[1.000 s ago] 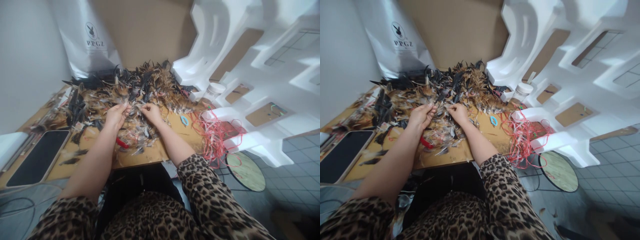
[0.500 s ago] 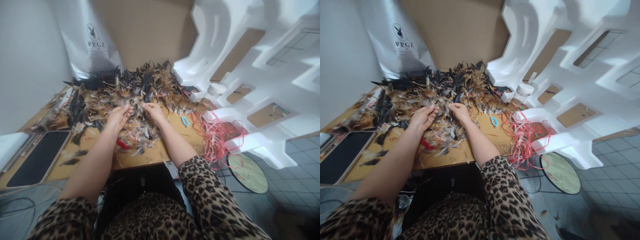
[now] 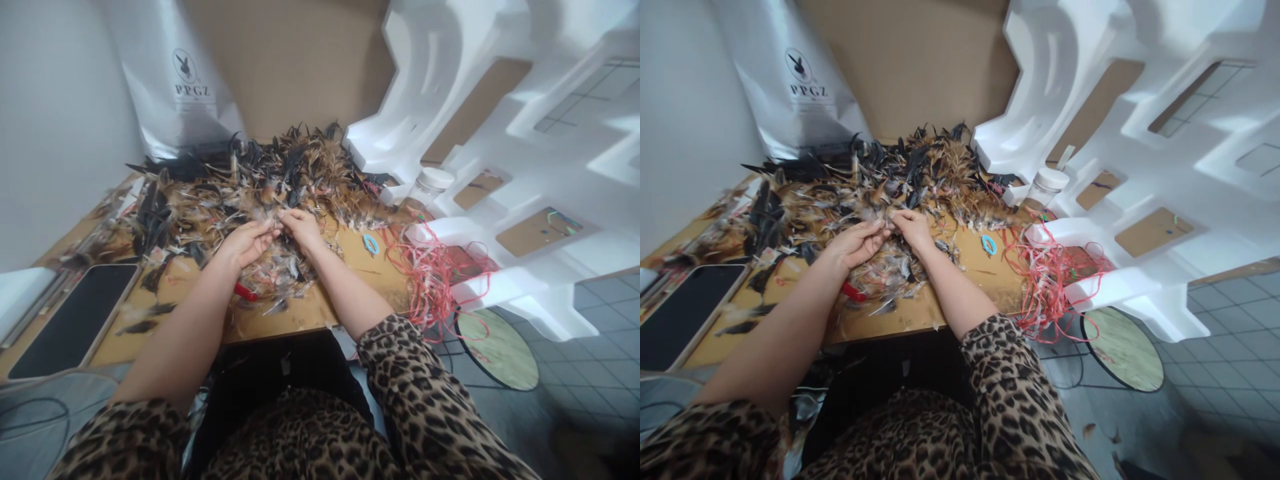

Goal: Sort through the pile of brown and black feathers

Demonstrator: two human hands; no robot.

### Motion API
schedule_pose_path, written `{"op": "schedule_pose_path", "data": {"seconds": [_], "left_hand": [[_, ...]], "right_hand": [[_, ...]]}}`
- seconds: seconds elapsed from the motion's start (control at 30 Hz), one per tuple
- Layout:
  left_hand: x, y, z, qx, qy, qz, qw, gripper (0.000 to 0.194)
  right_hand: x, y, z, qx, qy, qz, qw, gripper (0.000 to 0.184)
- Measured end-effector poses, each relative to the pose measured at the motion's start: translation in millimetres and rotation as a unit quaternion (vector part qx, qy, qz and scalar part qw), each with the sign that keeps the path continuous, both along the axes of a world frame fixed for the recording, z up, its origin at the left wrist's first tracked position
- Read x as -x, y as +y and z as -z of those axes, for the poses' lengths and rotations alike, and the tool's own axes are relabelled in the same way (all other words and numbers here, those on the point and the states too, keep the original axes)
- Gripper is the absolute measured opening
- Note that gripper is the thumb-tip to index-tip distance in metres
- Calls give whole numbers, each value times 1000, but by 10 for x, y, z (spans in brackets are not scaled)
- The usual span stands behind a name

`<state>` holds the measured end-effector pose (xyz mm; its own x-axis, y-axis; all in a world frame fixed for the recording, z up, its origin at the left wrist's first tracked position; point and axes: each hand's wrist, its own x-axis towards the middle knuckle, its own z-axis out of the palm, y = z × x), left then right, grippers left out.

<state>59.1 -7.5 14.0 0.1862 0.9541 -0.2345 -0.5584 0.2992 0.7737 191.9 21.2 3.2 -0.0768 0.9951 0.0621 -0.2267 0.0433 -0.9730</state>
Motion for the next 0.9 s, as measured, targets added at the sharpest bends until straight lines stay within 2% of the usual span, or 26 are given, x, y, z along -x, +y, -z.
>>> {"op": "schedule_pose_path", "data": {"seconds": [0.1,0.23,0.33,0.43,0.67,0.8,0.9], "left_hand": [[29,2,-8,17,-31,3,999,12],[121,24,-34,39,-135,-21,990,13],[185,44,-32,46,-212,-7,976,14],[212,48,-19,42,-248,6,968,17],[185,25,-28,38,-247,3,968,19],[144,8,-52,30,-203,-6,979,19],[114,-8,-64,21,-153,-16,988,14]], "right_hand": [[7,-11,-12,-10,-15,4,1000,28],[-29,-11,-67,-1,-19,44,999,27],[-57,-12,-97,-1,-19,59,998,28],[-67,-16,-103,-1,-10,65,998,31],[-23,-19,-66,-19,17,79,997,29],[17,-27,-53,18,77,19,997,27],[27,-45,-79,66,147,-36,986,25]]}}
